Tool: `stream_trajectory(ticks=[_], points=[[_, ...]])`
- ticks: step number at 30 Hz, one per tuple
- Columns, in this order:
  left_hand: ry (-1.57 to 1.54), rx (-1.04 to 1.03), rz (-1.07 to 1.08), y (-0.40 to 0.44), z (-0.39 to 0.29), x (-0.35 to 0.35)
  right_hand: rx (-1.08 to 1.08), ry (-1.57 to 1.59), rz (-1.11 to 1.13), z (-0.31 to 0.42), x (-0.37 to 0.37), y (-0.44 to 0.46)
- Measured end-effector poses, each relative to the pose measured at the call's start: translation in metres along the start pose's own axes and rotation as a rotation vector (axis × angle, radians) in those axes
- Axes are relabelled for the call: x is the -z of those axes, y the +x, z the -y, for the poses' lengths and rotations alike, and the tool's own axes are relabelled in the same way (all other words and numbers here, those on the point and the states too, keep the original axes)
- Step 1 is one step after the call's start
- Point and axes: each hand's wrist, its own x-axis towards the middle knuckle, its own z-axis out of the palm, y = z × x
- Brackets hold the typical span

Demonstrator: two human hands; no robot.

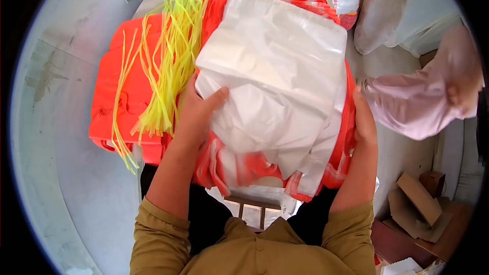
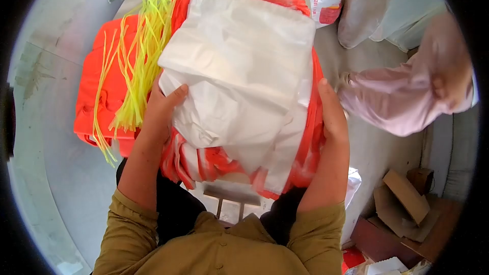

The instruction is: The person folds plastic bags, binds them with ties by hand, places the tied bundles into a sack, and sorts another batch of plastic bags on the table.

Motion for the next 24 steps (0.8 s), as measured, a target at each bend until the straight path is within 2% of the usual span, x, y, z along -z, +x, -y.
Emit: stream_trajectory(ticks=[4,7,10,13,16,19,22,24], points=[[0.006,0.001,0.015,0.006,0.006,0.001,-0.089,0.017,0.004,-0.001,0.018,0.006],[0.0,0.011,0.007,0.005,0.004,0.001,0.091,-0.284,0.077,-0.012,0.024,0.015],[0.08,0.026,0.001,0.005,0.001,-0.001,0.092,-0.354,0.103,-0.014,0.03,0.015],[0.15,0.011,0.037,0.012,0.004,0.006,-0.118,-0.069,0.071,-0.012,0.035,0.012],[0.16,0.015,0.056,0.017,0.007,0.011,-0.201,0.117,0.077,-0.004,0.03,0.002],[0.117,0.024,0.052,0.024,0.015,0.013,-0.211,0.197,-0.026,0.004,0.02,-0.01],[0.079,0.028,0.029,0.02,0.011,0.009,-0.07,0.351,0.133,-0.003,0.014,-0.005],[0.024,0.032,0.032,0.021,0.01,0.008,-0.124,0.404,0.137,-0.005,0.009,-0.003]])
